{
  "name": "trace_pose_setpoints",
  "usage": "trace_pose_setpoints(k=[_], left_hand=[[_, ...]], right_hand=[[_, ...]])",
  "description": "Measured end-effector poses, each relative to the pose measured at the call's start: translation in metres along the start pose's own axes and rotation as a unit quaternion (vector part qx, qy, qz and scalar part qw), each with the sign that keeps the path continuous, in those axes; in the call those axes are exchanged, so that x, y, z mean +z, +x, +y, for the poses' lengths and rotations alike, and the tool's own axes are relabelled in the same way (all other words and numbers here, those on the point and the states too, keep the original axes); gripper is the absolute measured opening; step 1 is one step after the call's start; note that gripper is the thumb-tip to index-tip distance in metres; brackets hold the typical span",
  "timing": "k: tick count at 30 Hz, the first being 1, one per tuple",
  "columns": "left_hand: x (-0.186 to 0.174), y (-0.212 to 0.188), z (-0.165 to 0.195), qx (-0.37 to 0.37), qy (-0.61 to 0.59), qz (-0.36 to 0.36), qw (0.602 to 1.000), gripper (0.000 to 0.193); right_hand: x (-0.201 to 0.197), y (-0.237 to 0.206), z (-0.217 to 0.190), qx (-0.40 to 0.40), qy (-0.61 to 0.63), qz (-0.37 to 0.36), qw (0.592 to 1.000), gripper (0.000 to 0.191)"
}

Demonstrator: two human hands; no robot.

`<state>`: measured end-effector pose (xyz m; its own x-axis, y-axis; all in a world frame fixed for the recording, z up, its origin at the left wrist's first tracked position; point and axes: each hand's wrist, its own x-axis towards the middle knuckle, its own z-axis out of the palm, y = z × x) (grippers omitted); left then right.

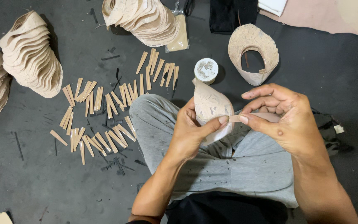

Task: The person sits cross-legged on the floor and fits a lace fabric cover over a shoe toe-cap upper, folding and pressing the fabric edge into the seam. They use wooden clothespins to clip the fabric in place, reposition the upper, and work the edge around the opening by hand.

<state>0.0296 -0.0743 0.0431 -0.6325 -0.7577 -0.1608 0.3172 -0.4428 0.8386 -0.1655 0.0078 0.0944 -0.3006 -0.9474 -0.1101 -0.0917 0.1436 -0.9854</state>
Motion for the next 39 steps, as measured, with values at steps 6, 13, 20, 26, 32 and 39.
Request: trace_pose_setpoints(k=[6, 13, 20, 26, 32, 39], left_hand=[[-0.011, 0.000, -0.007, -0.003, -0.081, -0.016, 0.997, 0.035], [-0.011, -0.005, -0.009, 0.011, -0.066, -0.022, 0.997, 0.034], [0.001, -0.010, 0.008, 0.029, 0.079, -0.022, 0.996, 0.048], [0.010, -0.013, 0.017, 0.030, 0.087, 0.013, 0.996, 0.048], [0.008, -0.012, 0.013, 0.016, 0.024, -0.002, 1.000, 0.046], [0.002, -0.012, 0.002, -0.004, -0.046, -0.011, 0.999, 0.053]], right_hand=[[-0.002, -0.002, 0.000, -0.009, -0.001, 0.001, 1.000, 0.037], [-0.003, -0.004, -0.001, -0.019, -0.015, 0.005, 1.000, 0.037], [-0.001, -0.006, -0.004, -0.011, -0.014, 0.004, 1.000, 0.037], [0.000, -0.007, -0.008, -0.003, -0.006, -0.006, 1.000, 0.039], [-0.001, -0.006, -0.010, -0.021, -0.009, -0.020, 1.000, 0.040], [-0.003, -0.004, -0.001, -0.004, 0.008, -0.023, 1.000, 0.042]])
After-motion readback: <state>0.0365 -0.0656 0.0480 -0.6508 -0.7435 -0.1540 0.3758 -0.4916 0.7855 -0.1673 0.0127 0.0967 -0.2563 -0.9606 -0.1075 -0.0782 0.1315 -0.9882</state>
